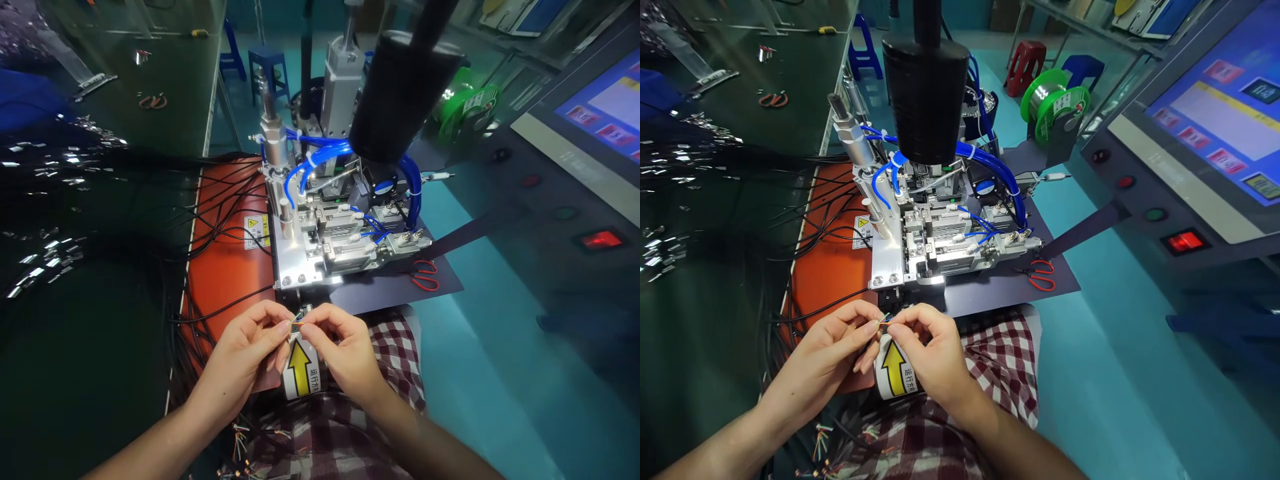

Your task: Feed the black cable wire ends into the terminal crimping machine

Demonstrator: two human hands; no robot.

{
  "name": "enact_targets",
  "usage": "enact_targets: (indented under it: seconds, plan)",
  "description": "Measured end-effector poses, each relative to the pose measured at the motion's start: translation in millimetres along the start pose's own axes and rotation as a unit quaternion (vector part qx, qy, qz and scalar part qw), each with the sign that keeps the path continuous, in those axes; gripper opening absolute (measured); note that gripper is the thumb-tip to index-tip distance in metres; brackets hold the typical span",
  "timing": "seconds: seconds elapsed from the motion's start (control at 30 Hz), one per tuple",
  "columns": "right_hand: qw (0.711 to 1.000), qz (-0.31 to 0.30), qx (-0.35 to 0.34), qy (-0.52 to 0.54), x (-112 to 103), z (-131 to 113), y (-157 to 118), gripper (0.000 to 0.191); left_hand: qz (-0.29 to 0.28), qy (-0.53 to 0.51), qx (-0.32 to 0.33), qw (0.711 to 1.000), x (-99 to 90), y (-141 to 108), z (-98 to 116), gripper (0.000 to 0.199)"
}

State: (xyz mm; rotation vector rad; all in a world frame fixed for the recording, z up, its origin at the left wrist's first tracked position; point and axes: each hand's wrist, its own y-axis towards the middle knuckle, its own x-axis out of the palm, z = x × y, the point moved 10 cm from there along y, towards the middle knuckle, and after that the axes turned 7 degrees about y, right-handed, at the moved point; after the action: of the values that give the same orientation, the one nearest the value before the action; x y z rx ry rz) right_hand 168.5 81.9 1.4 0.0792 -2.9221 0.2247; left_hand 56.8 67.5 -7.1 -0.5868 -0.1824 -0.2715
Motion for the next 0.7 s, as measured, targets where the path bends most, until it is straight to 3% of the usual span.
enact_targets:
  seconds: [0.27,0.43,0.7]
  plan:
    - [0.992,0.013,-0.083,-0.095,11.5,-15.8,-9.8,0.014,0.013,-0.003,0.001,1.000,-4.5,0.8,-4.4,0.013]
    - [0.993,-0.002,-0.059,-0.107,21.1,-13.2,-11.1,0.018,0.022,-0.014,-0.006,1.000,-5.3,-1.8,-4.6,0.013]
    - [0.987,0.014,-0.062,-0.146,13.7,-7.0,-9.8,0.016,0.042,-0.012,-0.050,0.998,-6.8,0.3,-9.9,0.016]
